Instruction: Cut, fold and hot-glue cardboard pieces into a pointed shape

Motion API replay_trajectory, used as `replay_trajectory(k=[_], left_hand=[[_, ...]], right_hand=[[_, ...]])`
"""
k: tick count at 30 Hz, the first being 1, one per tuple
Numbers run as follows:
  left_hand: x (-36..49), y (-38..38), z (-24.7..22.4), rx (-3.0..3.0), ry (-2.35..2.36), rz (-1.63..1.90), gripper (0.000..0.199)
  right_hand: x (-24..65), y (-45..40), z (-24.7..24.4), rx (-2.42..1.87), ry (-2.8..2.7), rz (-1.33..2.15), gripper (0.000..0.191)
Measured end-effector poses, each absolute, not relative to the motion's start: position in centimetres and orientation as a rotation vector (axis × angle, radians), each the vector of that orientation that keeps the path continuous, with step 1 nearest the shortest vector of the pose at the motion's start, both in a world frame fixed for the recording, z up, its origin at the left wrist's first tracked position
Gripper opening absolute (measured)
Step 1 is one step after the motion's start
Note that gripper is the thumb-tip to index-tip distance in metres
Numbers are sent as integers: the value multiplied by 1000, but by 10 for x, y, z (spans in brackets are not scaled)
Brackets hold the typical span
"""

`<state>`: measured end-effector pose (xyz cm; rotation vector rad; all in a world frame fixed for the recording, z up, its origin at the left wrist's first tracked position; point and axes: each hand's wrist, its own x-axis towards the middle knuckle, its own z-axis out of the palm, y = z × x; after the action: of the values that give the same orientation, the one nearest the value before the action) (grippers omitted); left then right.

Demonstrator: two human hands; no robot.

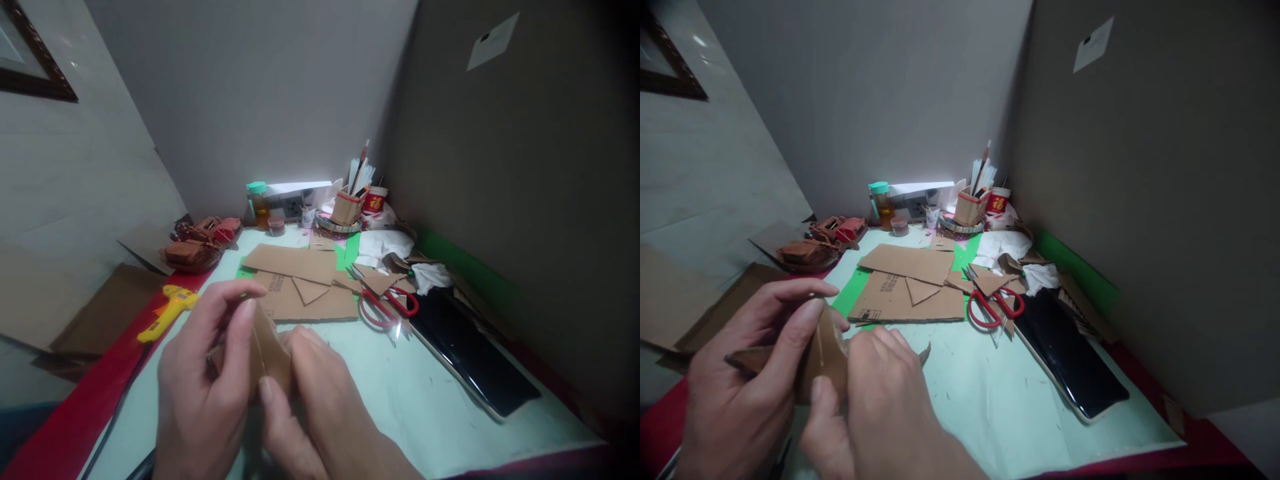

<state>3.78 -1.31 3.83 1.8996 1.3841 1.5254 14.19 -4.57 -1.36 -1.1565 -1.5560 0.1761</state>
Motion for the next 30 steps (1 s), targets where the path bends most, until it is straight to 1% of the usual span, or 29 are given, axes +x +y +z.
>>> replay_trajectory(k=[5,13,17,22,26,30], left_hand=[[39,-10,36,1809,1349,1521,12],[37,-10,27,1556,1201,1582,24],[37,-9,28,1578,1196,1649,17],[38,-7,30,1617,1204,1635,11],[39,-9,29,1574,1209,1672,7],[40,-10,28,1608,1236,1701,9]], right_hand=[[140,-42,-19,-1112,-1510,117,6],[134,-35,-35,-1124,-1475,2,6],[135,-32,-35,-1169,-1458,-54,5],[137,-35,-28,-1183,-1476,-93,6],[143,-41,-20,-1177,-1546,-41,7],[153,-46,-10,-1216,-1636,89,9]])
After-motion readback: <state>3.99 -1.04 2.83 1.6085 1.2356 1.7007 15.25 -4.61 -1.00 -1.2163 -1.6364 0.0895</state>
